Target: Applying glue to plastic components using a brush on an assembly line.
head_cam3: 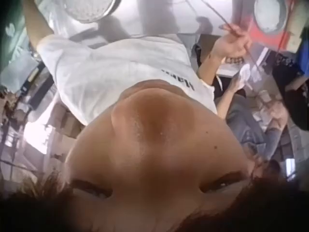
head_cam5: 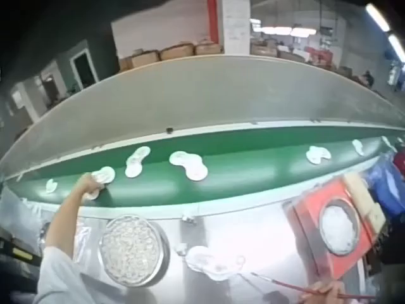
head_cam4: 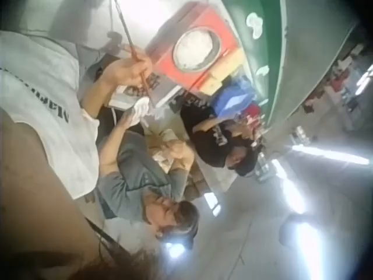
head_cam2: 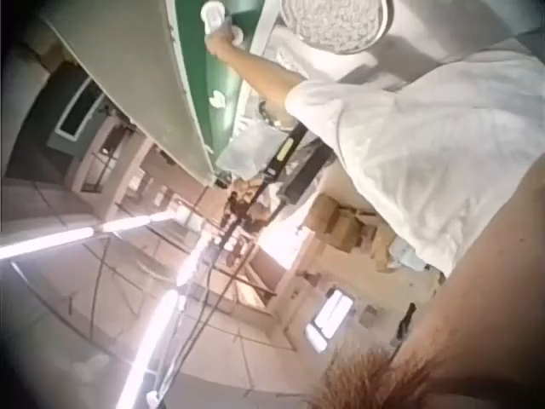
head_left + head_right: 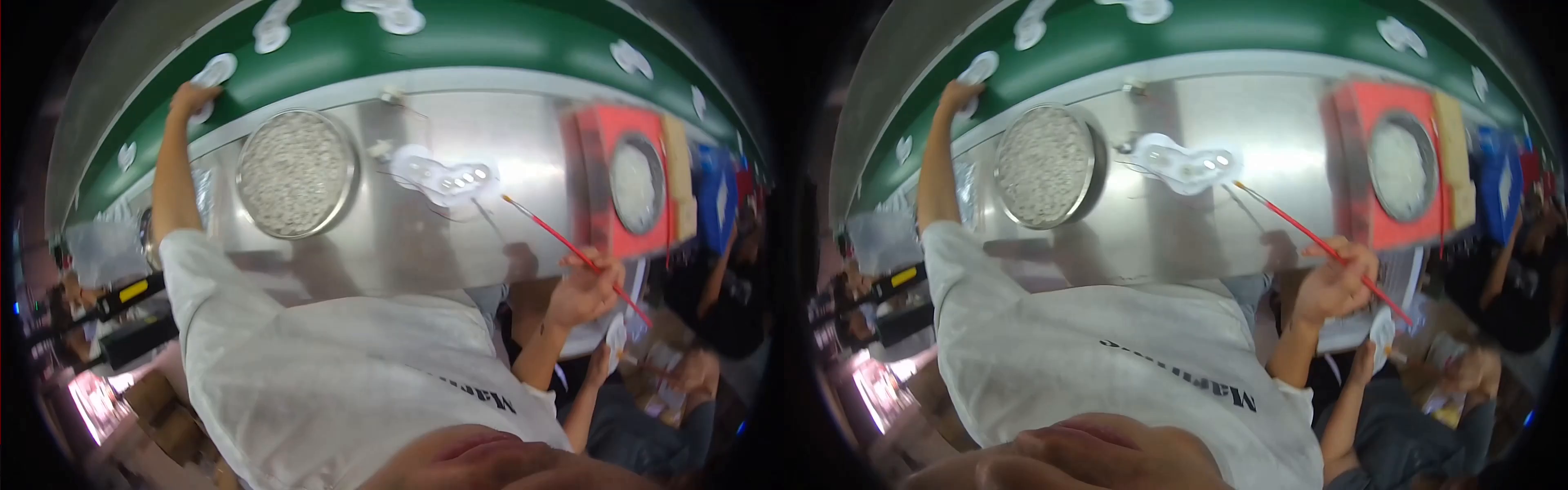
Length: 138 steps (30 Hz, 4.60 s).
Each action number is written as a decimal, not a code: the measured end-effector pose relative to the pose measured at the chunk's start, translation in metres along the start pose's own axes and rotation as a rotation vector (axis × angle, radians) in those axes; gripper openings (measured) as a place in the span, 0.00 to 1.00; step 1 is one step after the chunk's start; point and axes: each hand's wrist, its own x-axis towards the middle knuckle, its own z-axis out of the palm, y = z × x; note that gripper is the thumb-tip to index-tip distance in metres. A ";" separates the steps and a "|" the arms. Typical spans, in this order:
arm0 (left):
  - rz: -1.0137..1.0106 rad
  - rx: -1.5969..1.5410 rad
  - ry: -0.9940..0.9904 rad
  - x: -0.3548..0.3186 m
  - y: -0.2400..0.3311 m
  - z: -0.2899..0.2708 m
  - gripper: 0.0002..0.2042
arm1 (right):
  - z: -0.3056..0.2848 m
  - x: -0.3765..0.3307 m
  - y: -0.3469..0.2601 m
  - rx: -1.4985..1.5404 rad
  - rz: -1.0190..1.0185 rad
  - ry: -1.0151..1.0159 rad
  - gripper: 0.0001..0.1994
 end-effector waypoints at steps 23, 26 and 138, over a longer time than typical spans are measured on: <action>0.474 -1.672 -0.807 -0.371 0.269 -0.028 0.24 | -0.059 -0.021 -0.031 0.004 -0.200 0.266 0.11; 0.500 -1.760 -0.875 -0.413 0.264 -0.015 0.26 | -0.060 -0.020 -0.028 -0.016 -0.240 0.244 0.11; 0.150 -2.071 -1.232 -0.497 0.274 0.043 0.27 | -0.035 0.058 0.003 -1.199 -0.578 -0.086 0.13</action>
